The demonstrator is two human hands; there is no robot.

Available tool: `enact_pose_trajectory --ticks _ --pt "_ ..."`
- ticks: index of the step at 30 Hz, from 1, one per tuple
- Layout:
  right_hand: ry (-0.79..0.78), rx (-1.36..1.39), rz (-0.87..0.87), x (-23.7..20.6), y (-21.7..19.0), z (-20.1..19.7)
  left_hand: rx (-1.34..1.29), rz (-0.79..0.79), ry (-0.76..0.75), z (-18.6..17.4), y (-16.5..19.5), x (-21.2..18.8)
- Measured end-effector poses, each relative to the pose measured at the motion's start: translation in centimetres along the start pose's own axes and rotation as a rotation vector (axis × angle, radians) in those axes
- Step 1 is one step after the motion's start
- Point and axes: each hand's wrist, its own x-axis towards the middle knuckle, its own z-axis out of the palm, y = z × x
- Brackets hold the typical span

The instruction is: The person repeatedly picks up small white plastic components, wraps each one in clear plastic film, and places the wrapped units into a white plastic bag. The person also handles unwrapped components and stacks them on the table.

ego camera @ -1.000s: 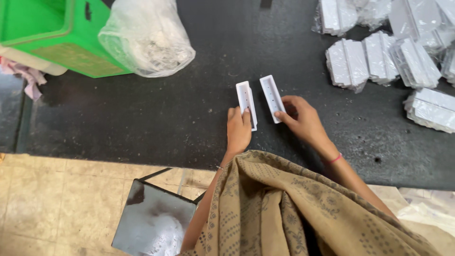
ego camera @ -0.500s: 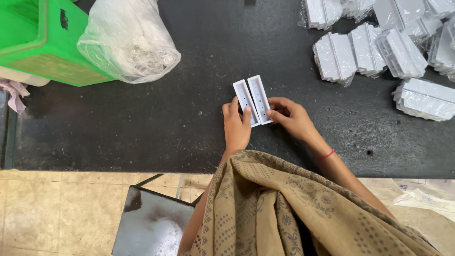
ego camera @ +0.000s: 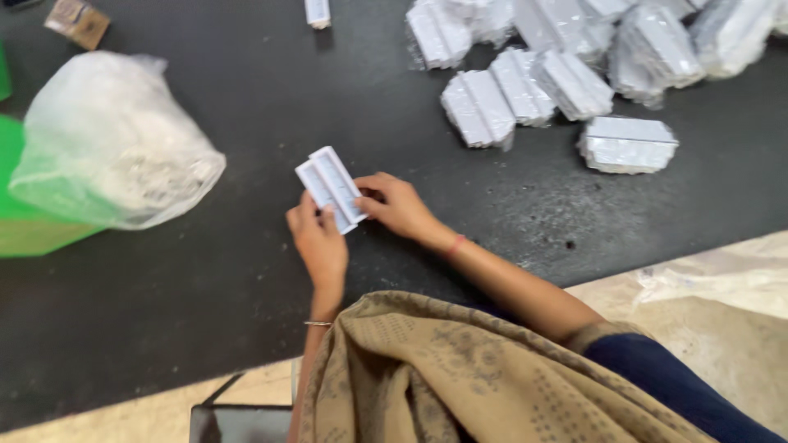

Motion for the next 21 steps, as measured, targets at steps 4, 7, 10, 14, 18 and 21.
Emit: enact_pose_trajectory --ticks 4,7,10,14,18,21 --pt "-0.006 -0.066 -0.098 1.8 -0.8 1.2 -0.001 -0.005 0.044 -0.6 -1.6 1.7" --pt "-0.034 -0.028 -0.127 2.0 -1.2 0.6 0.028 0.017 0.053 -1.5 -2.1 2.2" --pt "0.201 -0.343 -0.25 1.9 -1.0 -3.4 0.012 -0.062 0.02 -2.5 -1.7 2.4" --pt "0.564 -0.81 -0.227 1.4 0.4 -11.0 -0.043 -0.099 0.019 -4.3 0.0 2.0" --pt "0.554 -1.007 -0.163 0.5 2.3 -12.9 -0.121 -0.065 0.044 -6.1 2.2 0.8" --pt "0.561 -0.96 -0.151 0.3 2.9 -12.9 -0.129 -0.018 0.041 -6.4 3.9 0.2"
